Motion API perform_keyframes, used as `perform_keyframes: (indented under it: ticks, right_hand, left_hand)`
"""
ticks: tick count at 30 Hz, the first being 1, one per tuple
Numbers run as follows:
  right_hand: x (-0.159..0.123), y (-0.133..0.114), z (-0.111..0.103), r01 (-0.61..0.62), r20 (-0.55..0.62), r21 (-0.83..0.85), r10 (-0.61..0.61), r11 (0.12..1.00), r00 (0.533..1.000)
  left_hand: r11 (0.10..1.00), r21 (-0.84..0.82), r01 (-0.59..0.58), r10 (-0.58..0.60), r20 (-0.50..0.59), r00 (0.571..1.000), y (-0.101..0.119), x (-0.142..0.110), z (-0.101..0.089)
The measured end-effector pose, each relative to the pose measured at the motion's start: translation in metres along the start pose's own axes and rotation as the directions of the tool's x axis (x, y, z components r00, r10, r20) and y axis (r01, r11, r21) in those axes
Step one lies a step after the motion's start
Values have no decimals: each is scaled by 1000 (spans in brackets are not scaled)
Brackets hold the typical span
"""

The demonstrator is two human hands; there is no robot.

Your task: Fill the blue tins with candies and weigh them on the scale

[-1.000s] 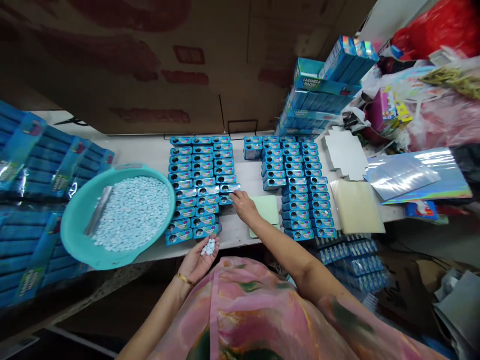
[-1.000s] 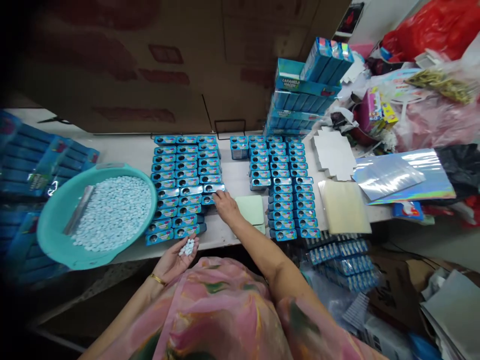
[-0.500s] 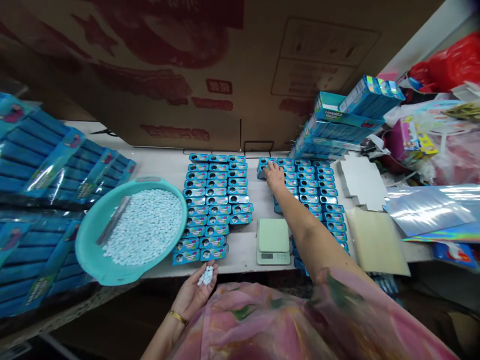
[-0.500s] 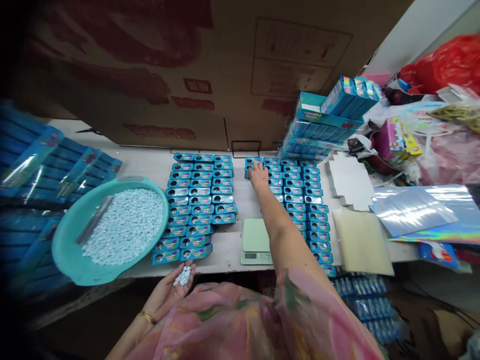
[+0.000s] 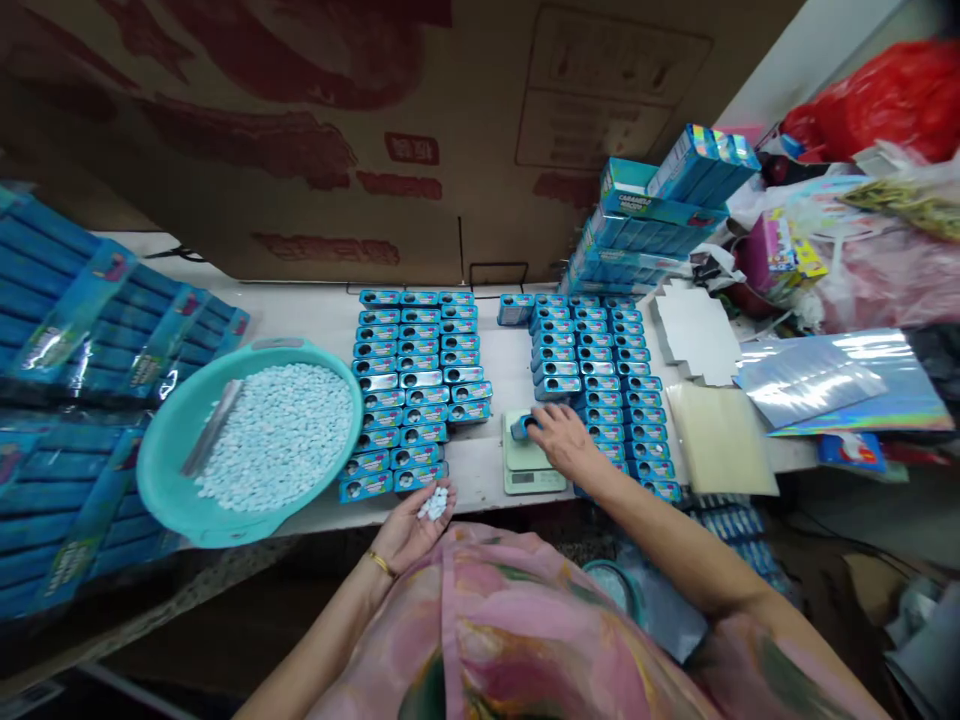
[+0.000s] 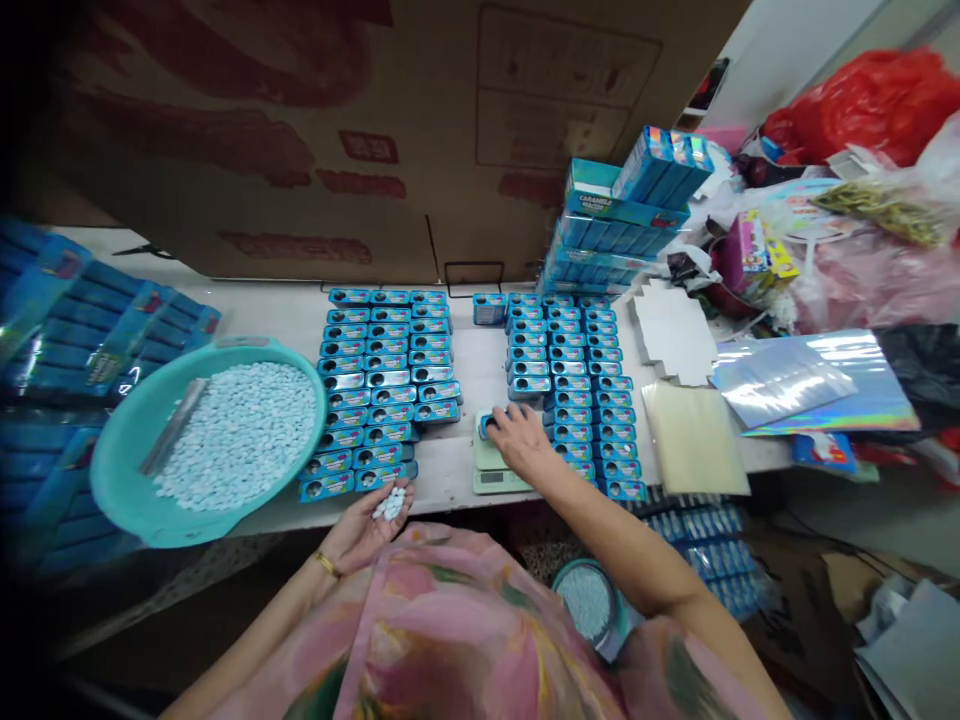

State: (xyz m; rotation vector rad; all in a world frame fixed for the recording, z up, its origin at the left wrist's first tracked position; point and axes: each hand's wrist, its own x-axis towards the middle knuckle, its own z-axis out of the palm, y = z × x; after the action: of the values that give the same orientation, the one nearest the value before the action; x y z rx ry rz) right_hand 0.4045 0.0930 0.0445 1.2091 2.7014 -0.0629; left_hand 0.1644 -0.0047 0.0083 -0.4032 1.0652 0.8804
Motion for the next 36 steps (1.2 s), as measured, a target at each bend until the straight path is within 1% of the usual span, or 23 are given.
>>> perform_keyframes:
  ticks: [2, 4, 6, 7, 8, 10, 11, 12, 13, 14, 16, 17, 19, 20, 22, 24, 26, 29, 32, 36]
  right_hand:
    - [-11, -13, 14, 2, 42, 39, -4, 999, 999]
    - [-18, -16, 27, 0, 31, 91, -3, 996, 1000]
    - [-26, -9, 34, -23, -44, 185, 32, 982, 999]
    - [-32, -3, 35, -50, -101, 247, 76, 968, 992]
    - [-37, 3, 35, -89, -162, 314, 145, 945, 976]
    - [-49, 8, 32, -164, -257, 441, 300, 882, 919]
    - [-53, 6, 29, -178, -282, 491, 349, 853, 894]
    - [-56, -1, 26, -166, -292, 529, 362, 832, 885]
    - [-57, -11, 24, -129, -289, 553, 335, 823, 897]
    - [-55, -26, 21, -75, -274, 565, 273, 821, 922]
    - [-47, -59, 18, 48, -210, 552, 83, 832, 974]
    - [-42, -75, 17, 78, -158, 525, 7, 848, 987]
    - [-31, -100, 17, 57, -59, 464, -34, 884, 998]
    - [-26, -108, 18, 44, -22, 441, -39, 896, 999]
    - [-20, -114, 19, 56, 8, 430, -65, 901, 998]
    - [-17, -112, 21, 85, 8, 459, -100, 885, 995]
    - [-15, -108, 24, 83, 23, 507, -110, 858, 994]
    - [-14, -106, 29, 68, 47, 560, -113, 826, 992]
    - [-16, -107, 29, 99, 12, 554, -126, 827, 992]
    - [-19, -110, 25, 139, -25, 527, -148, 838, 989]
  left_hand:
    - [1000, 28, 10, -10, 20, 1000, -4, 2, 5]
    - [999, 51, 12, -14, 22, 1000, -7, 3, 8]
    - [997, 71, 21, -22, 19, 1000, -9, 3, 11]
    - [997, 76, 22, -24, 18, 1000, -10, 3, 12]
    - [997, 78, 20, -21, 17, 1000, -11, 3, 13]
    - [997, 76, 14, -15, 19, 1000, -13, 4, 15]
    - [997, 79, 14, -15, 20, 1000, -15, 4, 16]
    - [996, 86, 20, -22, 23, 999, -17, 5, 17]
    - [995, 99, 33, -36, 29, 999, -19, 6, 19]
    - [992, 117, 49, -54, 38, 998, -22, 7, 20]
    - [986, 150, 70, -80, 65, 995, -27, 9, 23]
    - [985, 159, 74, -86, 71, 994, -29, 9, 24]
    - [985, 158, 74, -84, 59, 995, -32, 9, 25]
    - [985, 152, 78, -85, 41, 996, -32, 8, 25]
    - [985, 143, 100, -100, -7, 995, -32, 6, 25]
    - [983, 137, 118, -114, -39, 993, -31, 4, 24]
    - [986, 122, 112, -108, -39, 993, -30, 2, 22]
    - [990, 108, 91, -91, -8, 996, -30, 0, 21]
    - [987, 119, 108, -105, -32, 994, -30, -3, 23]
    - [982, 105, 155, -148, -73, 986, -29, -4, 25]
